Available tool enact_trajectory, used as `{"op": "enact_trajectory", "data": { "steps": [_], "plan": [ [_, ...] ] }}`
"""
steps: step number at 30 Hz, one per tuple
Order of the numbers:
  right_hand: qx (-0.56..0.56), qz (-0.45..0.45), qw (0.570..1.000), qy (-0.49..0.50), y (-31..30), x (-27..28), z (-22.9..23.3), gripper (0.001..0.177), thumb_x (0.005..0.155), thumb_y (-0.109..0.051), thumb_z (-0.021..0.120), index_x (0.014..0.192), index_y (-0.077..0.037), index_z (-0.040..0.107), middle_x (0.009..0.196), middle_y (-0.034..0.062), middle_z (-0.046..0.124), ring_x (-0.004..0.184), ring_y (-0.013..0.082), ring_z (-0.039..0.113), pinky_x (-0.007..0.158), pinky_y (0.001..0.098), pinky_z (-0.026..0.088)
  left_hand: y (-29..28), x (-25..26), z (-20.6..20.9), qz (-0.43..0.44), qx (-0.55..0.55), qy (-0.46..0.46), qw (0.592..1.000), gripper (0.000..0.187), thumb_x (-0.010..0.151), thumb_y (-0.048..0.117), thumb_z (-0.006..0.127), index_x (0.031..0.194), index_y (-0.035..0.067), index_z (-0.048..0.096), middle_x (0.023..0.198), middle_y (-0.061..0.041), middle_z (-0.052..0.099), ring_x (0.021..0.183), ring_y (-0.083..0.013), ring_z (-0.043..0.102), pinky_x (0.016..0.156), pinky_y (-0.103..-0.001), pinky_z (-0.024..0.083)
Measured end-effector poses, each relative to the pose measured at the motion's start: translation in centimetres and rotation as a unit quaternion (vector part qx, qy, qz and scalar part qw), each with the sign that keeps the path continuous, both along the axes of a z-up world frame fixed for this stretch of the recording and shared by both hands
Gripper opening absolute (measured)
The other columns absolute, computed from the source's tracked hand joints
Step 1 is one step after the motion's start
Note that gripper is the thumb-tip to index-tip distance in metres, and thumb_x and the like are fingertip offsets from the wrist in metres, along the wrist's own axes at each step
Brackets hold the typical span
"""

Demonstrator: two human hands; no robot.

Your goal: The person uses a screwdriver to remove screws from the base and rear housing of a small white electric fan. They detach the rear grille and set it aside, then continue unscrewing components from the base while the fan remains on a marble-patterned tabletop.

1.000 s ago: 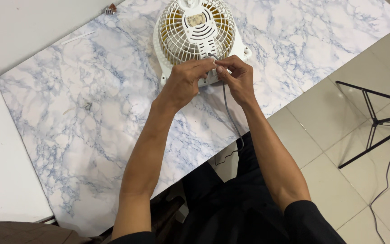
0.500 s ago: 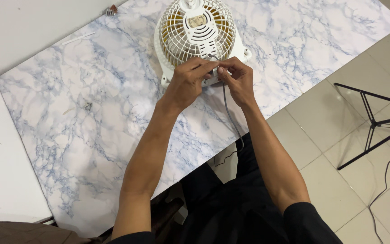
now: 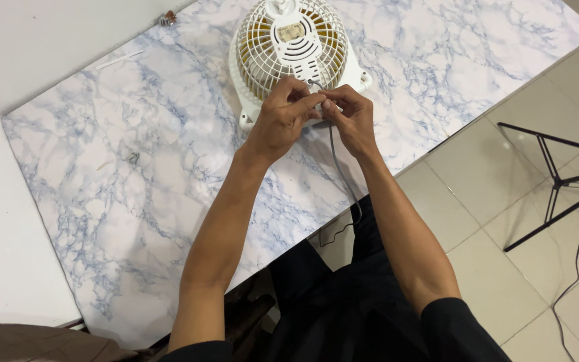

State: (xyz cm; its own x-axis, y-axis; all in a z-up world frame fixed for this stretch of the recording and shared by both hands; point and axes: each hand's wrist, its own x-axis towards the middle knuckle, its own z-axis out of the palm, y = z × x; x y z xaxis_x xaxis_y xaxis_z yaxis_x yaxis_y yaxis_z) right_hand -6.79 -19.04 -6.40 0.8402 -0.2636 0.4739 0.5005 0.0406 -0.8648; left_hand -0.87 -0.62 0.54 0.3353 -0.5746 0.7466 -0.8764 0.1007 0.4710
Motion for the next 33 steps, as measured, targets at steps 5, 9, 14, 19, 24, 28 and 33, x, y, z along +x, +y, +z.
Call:
{"op": "enact_trajectory", "data": {
  "steps": [5, 9, 14, 19, 24, 28, 33],
  "plan": [
    [-0.152, -0.087, 0.984, -0.036, 0.0, -0.6, -0.6, 0.05, 0.089, -0.024, 0.088, 0.129, -0.002, 0.069, 0.115, 0.0098, 0.058, 0.1, 0.0176, 0.059, 0.075, 0.0298, 0.055, 0.0, 0.3, -0.7, 0.021, 0.001, -0.018, 1.0, 0.039, 0.092, -0.018, 0.064, 0.123, 0.004, 0.074, 0.114, -0.012, 0.066, 0.098, -0.0182, 0.072, 0.085, -0.026, 0.062],
    [-0.431, -0.236, 0.869, -0.068, 0.6, -1.7, -1.0, 0.096, 0.071, -0.025, 0.099, 0.151, -0.013, 0.048, 0.137, 0.0146, 0.047, 0.12, 0.0293, 0.054, 0.092, 0.0411, 0.054, 0.6, 0.3, -0.3, 0.023, 0.004, -0.02, 1.0, 0.039, 0.089, -0.014, 0.067, 0.125, 0.002, 0.069, 0.112, -0.011, 0.068, 0.101, -0.0226, 0.071, 0.085, -0.03, 0.064],
    [-0.501, -0.327, 0.795, -0.098, 1.3, -0.8, -1.7, 0.118, 0.06, -0.021, 0.1, 0.156, -0.018, 0.033, 0.15, 0.0191, 0.04, 0.133, 0.0393, 0.048, 0.095, 0.0515, 0.041, 0.9, 0.1, 0.4, 0.044, 0.01, -0.042, 0.998, 0.032, 0.09, -0.008, 0.071, 0.121, 0.001, 0.068, 0.114, -0.011, 0.067, 0.105, -0.0283, 0.069, 0.089, -0.037, 0.059],
    [-0.501, -0.343, 0.775, -0.178, 1.0, 0.1, -2.1, 0.106, 0.066, -0.017, 0.099, 0.154, -0.023, 0.041, 0.161, 0.0152, 0.034, 0.137, 0.0333, 0.048, 0.097, 0.0458, 0.045, 1.1, 0.3, 0.5, 0.052, 0.011, -0.024, 0.998, 0.031, 0.092, -0.007, 0.072, 0.121, 0.002, 0.069, 0.114, -0.011, 0.067, 0.104, -0.0274, 0.069, 0.089, -0.037, 0.059],
    [-0.56, -0.316, 0.751, -0.148, -0.7, 0.1, -2.5, 0.091, 0.071, -0.032, 0.099, 0.148, -0.013, 0.054, 0.162, 0.0134, 0.043, 0.117, 0.0235, 0.065, 0.086, 0.0383, 0.047, 0.5, 0.2, 0.1, 0.033, -0.008, -0.035, 0.999, 0.027, 0.092, -0.002, 0.076, 0.118, 0.003, 0.071, 0.112, -0.012, 0.064, 0.101, -0.0232, 0.068, 0.087, -0.034, 0.06],
    [-0.575, -0.325, 0.737, -0.146, -0.9, 0.6, -2.7, 0.089, 0.071, -0.036, 0.098, 0.146, -0.013, 0.056, 0.158, 0.0153, 0.047, 0.103, 0.0183, 0.072, 0.076, 0.0356, 0.045, 0.3, 0.5, 0.1, 0.046, -0.011, -0.037, 0.998, 0.03, 0.09, -0.001, 0.077, 0.119, 0.004, 0.072, 0.105, -0.01, 0.066, 0.092, -0.0209, 0.07, 0.08, -0.031, 0.062],
    [-0.578, -0.317, 0.736, -0.154, -1.4, 0.4, -3.3, 0.088, 0.075, -0.039, 0.098, 0.147, -0.01, 0.055, 0.159, 0.0148, 0.047, 0.096, 0.0165, 0.07, 0.078, 0.0343, 0.048, 0.5, 0.4, -0.9, 0.052, 0.005, 0.022, 0.998, 0.034, 0.092, -0.005, 0.073, 0.126, 0.001, 0.069, 0.107, -0.009, 0.069, 0.093, -0.0231, 0.073, 0.079, -0.032, 0.061]
  ]
}}
